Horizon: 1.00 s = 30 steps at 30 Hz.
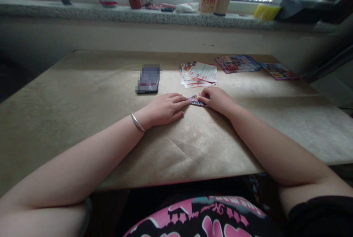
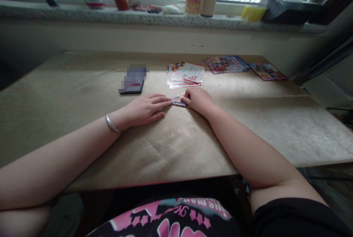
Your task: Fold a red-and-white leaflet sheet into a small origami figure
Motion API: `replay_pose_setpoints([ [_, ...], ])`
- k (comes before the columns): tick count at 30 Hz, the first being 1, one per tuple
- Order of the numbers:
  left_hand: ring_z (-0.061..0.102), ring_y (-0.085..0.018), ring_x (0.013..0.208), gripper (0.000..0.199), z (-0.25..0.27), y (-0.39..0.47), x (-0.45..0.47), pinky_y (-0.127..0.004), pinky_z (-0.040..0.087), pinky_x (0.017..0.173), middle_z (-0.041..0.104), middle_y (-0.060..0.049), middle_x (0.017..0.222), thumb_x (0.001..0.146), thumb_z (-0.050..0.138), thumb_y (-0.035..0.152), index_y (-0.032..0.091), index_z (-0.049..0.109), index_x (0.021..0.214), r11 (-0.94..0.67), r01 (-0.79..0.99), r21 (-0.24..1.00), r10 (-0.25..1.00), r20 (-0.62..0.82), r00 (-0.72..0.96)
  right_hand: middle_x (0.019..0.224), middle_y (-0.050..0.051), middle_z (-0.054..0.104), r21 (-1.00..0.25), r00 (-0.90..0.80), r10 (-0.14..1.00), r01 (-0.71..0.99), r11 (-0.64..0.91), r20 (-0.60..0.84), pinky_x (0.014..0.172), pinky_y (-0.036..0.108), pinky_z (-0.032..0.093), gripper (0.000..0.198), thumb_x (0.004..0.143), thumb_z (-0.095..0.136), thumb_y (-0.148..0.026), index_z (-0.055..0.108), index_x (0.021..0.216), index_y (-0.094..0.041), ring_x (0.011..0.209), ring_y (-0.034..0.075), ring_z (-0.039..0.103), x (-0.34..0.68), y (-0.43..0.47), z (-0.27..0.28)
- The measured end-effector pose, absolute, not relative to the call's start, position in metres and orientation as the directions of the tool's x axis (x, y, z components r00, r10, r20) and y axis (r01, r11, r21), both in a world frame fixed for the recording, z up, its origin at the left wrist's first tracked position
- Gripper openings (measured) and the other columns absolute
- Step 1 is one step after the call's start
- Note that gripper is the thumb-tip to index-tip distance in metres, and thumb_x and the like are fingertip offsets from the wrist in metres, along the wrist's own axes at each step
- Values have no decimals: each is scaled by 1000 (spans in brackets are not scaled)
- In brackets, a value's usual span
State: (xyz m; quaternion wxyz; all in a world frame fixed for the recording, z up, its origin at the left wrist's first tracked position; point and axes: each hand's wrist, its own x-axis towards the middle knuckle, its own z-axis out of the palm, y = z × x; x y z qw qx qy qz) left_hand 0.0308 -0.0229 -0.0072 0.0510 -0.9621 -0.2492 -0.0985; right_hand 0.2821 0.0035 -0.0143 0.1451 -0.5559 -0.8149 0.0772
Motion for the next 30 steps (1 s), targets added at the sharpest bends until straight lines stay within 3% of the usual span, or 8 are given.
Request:
replay_pose_setpoints([
  [12, 56, -26, 121, 48, -5, -29, 33, -40, 46, 105, 60, -12, 135, 99, 46, 36, 15, 51, 142, -834, 545, -90, 525, 178, 832, 90, 6, 73, -256, -322, 939, 904, 343, 121, 66, 31, 36, 20, 88, 61, -38, 68, 81, -21, 81, 21, 61, 282, 5, -14],
  [22, 55, -27, 122, 51, -9, -25, 31, -41, 44, 109, 59, -14, 134, 101, 43, 38, 11, 49, 144, -855, 506, -111, 483, 180, 857, 101, 13, 74, 87, -437, 860, 899, 430, 265, 94, 41, 31, 37, 96, 45, -43, 69, 88, -16, 97, 27, 62, 257, -23, -1],
  [26, 55, -27, 123, 51, -7, -25, 32, -41, 44, 110, 60, -15, 133, 101, 42, 38, 10, 50, 143, -852, 512, -108, 492, 170, 854, 104, 12, 74, 26, -424, 868, 901, 433, 257, 91, 39, 32, 31, 95, 44, -35, 69, 94, -16, 99, 27, 63, 245, -22, -4],
  [30, 55, -25, 125, 48, -4, -27, 30, -38, 45, 108, 59, -13, 136, 101, 42, 36, 13, 51, 142, -853, 512, -100, 493, 167, 854, 97, 9, 75, -92, -359, 919, 922, 376, 160, 77, 35, 35, 24, 90, 50, -33, 69, 86, -18, 92, 25, 65, 251, -12, -4],
])
